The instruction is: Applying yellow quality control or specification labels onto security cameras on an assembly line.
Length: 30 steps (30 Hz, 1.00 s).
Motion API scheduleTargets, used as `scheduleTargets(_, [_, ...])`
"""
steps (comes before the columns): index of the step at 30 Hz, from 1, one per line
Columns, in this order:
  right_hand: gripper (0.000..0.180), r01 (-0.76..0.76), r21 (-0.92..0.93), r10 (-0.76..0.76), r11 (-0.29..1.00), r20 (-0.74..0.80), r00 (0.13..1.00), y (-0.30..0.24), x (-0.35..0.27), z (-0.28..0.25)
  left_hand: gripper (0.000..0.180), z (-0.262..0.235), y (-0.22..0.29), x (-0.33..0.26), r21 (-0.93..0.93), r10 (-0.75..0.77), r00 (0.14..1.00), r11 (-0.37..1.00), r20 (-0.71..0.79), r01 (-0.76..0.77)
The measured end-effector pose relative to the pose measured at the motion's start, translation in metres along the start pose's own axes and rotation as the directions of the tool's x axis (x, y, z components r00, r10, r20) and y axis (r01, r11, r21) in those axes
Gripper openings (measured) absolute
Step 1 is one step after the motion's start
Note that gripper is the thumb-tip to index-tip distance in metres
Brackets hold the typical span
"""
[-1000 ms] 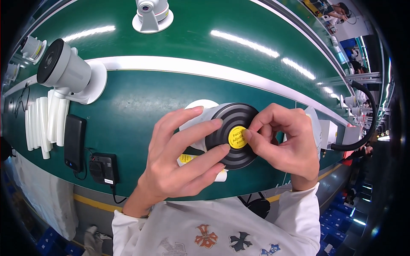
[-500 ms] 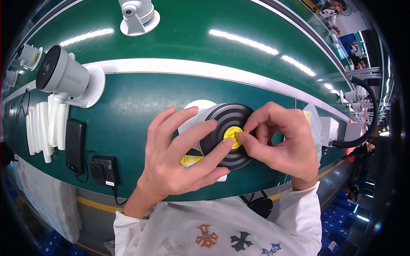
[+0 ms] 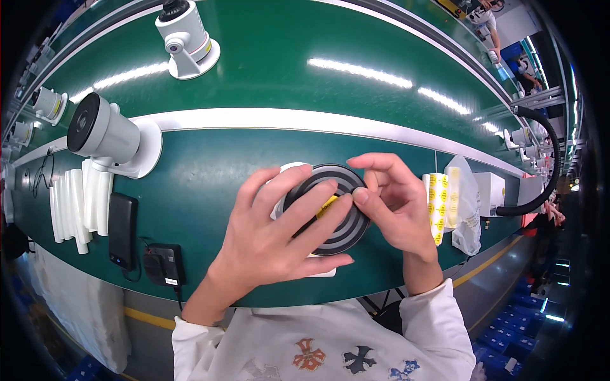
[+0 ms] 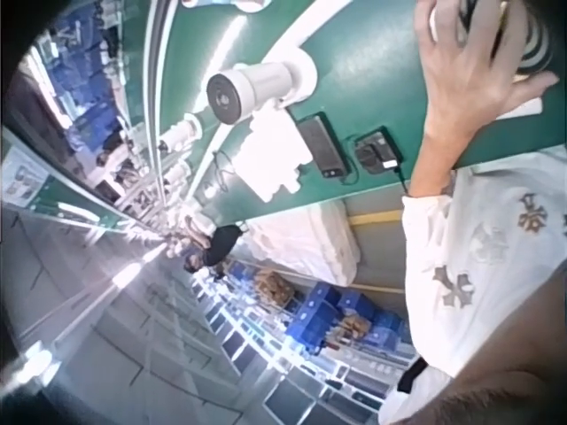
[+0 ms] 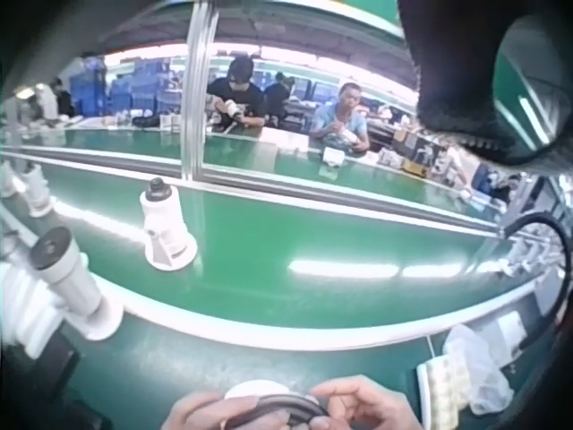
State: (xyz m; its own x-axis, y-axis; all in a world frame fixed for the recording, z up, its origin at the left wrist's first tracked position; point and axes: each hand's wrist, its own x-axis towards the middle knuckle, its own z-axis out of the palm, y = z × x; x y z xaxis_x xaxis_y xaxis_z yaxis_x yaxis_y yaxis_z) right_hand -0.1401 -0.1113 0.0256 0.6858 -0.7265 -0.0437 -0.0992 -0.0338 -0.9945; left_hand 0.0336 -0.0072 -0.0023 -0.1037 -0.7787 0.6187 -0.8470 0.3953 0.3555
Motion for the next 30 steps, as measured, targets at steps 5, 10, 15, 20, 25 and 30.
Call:
scheduleTargets(5, [0.028, 0.024, 0.041, -0.024, 0.999, 0.015, 1.000, 0.006, 0.000, -0.004, 0.044, 0.004, -0.002, -0.001, 0.011, 0.032, 0.998, 0.999, -0.060, -0.032])
scheduleTargets(10, [0.026, 0.038, 0.075, -0.041, 0.996, 0.038, 0.998, 0.009, 0.000, -0.002, 0.045, 0.010, -0.013, -0.009, 0.021, 0.129, 0.988, 0.992, -0.079, -0.128])
scheduleTargets(15, [0.068, 0.226, 0.183, -0.242, 0.957, 0.070, 0.968, 0.039, 0.007, -0.009, 0.046, 0.018, -0.018, -0.017, -0.170, 0.076, 0.988, 0.980, -0.134, -0.099])
scheduleTargets(20, [0.114, 0.228, -0.053, -0.201, 0.972, 0.313, 0.928, 0.053, 0.015, -0.016, 0.051, 0.019, -0.015, -0.014, -0.281, 0.097, 0.982, 0.949, -0.160, -0.140])
scheduleTargets(25, [0.114, 0.316, 0.170, -0.322, 0.934, 0.009, 0.947, 0.052, 0.007, -0.020, 0.085, 0.020, -0.025, -0.052, -0.573, -0.320, 0.915, 0.809, -0.245, 0.130])
scheduleTargets(30, [0.116, 0.268, 0.596, -0.023, 0.757, -0.385, 0.922, 0.055, -0.021, 0.003, 0.126, 0.020, -0.007, -0.054, -0.954, -0.564, 0.785, -0.015, 0.256, 0.301])
